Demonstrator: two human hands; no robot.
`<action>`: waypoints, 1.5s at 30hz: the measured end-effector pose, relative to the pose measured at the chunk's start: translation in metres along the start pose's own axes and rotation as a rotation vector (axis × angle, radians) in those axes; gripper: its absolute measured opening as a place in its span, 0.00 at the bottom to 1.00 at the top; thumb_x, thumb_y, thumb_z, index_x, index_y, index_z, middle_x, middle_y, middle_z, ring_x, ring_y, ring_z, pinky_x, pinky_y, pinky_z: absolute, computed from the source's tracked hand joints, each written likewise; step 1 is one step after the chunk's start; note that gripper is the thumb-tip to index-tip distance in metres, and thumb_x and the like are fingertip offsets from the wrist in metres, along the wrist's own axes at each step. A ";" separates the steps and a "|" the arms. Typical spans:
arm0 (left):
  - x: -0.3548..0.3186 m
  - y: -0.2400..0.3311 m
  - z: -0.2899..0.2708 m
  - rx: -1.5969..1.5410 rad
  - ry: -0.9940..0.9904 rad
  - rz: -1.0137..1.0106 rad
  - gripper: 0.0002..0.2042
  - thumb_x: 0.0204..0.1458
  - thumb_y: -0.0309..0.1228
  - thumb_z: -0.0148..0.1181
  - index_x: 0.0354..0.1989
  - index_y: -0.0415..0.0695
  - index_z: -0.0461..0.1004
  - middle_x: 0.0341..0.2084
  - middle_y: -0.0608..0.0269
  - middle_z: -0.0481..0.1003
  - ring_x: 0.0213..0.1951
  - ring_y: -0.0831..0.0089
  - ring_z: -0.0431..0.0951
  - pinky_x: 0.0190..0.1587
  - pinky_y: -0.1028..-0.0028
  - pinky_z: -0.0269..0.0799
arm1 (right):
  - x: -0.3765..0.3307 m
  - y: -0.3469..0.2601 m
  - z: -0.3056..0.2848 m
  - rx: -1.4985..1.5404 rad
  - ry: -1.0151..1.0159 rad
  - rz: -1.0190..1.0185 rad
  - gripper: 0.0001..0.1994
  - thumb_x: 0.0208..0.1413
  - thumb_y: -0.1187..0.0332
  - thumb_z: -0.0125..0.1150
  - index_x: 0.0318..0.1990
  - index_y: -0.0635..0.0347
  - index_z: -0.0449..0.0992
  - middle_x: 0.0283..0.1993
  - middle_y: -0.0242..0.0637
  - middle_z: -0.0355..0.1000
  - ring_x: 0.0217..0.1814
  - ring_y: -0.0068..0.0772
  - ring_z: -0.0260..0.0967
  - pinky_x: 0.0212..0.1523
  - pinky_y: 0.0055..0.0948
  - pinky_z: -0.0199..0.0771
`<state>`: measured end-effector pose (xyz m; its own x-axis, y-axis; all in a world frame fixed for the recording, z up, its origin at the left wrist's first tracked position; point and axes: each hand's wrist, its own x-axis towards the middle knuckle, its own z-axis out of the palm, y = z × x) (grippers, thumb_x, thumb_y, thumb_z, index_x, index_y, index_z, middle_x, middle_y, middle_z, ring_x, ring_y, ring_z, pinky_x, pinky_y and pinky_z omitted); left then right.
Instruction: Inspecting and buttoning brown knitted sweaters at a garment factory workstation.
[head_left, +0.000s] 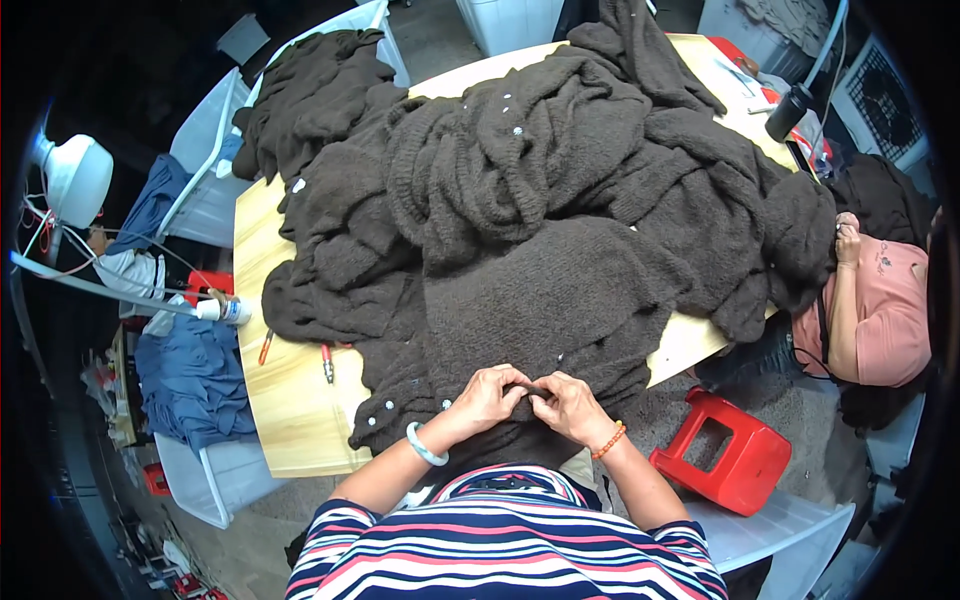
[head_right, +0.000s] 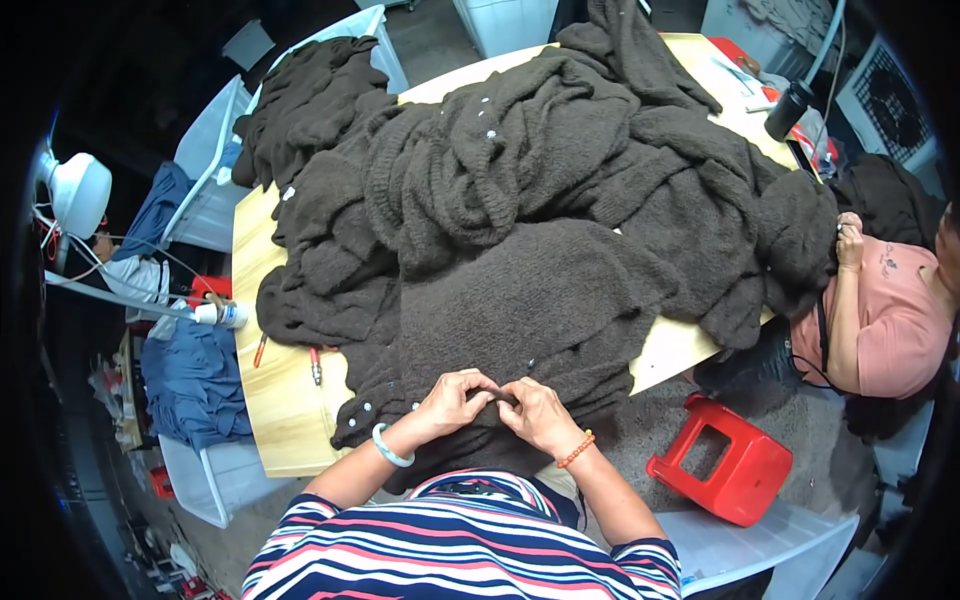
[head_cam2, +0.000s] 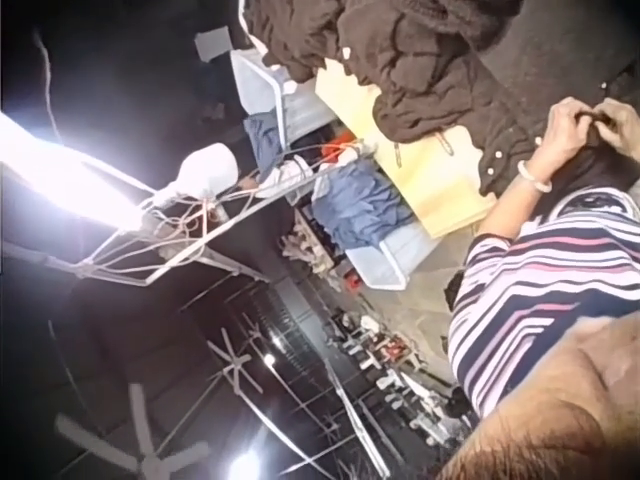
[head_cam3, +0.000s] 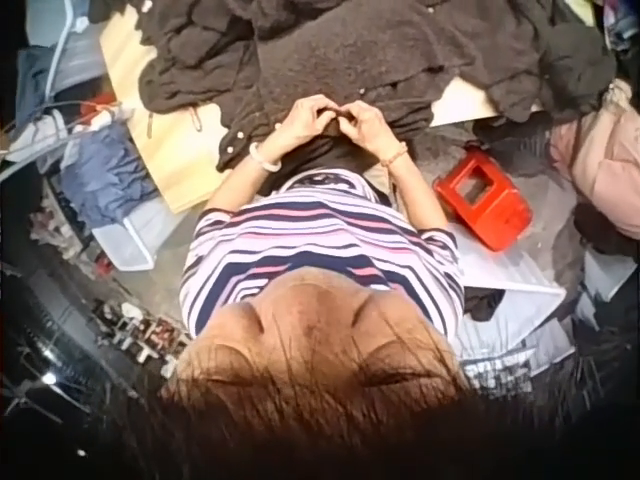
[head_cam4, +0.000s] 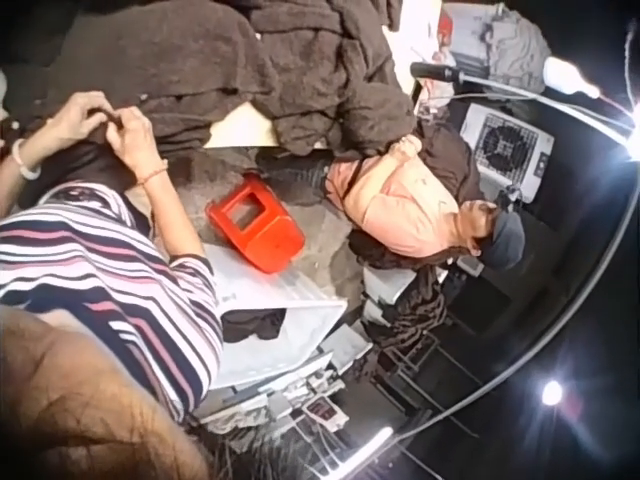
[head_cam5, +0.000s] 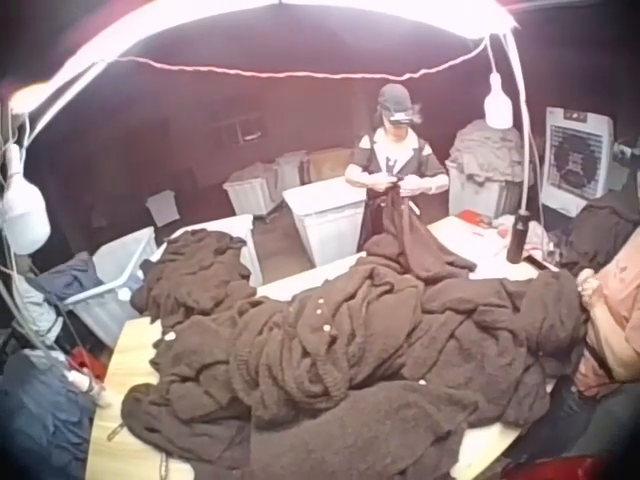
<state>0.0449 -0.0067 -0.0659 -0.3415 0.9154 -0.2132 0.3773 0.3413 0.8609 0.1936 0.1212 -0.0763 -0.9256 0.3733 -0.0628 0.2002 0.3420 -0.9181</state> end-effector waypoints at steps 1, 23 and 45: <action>0.000 -0.001 0.001 -0.006 -0.010 -0.007 0.08 0.52 0.25 0.58 0.38 0.37 0.79 0.31 0.53 0.78 0.35 0.65 0.80 0.39 0.70 0.73 | -0.002 0.002 0.000 0.020 0.001 0.021 0.09 0.51 0.72 0.63 0.37 0.69 0.77 0.32 0.47 0.72 0.28 0.42 0.75 0.31 0.36 0.76; 0.005 -0.010 0.008 0.025 0.030 0.043 0.04 0.51 0.21 0.56 0.33 0.36 0.74 0.26 0.58 0.73 0.27 0.70 0.72 0.31 0.73 0.66 | -0.008 0.013 0.012 -0.184 0.082 -0.130 0.05 0.52 0.80 0.53 0.36 0.69 0.73 0.34 0.46 0.66 0.41 0.50 0.70 0.43 0.41 0.72; 0.003 -0.009 -0.018 -0.255 -0.118 -0.119 0.06 0.54 0.26 0.58 0.35 0.35 0.75 0.25 0.67 0.76 0.30 0.82 0.72 0.36 0.78 0.68 | 0.005 0.033 0.002 0.636 -0.291 0.234 0.07 0.60 0.71 0.58 0.39 0.67 0.78 0.29 0.22 0.68 0.30 0.11 0.60 0.30 0.16 0.61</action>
<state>0.0252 -0.0104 -0.0661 -0.2627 0.8958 -0.3585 0.1068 0.3963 0.9119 0.1949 0.1330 -0.1078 -0.9470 0.1010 -0.3051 0.2598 -0.3179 -0.9118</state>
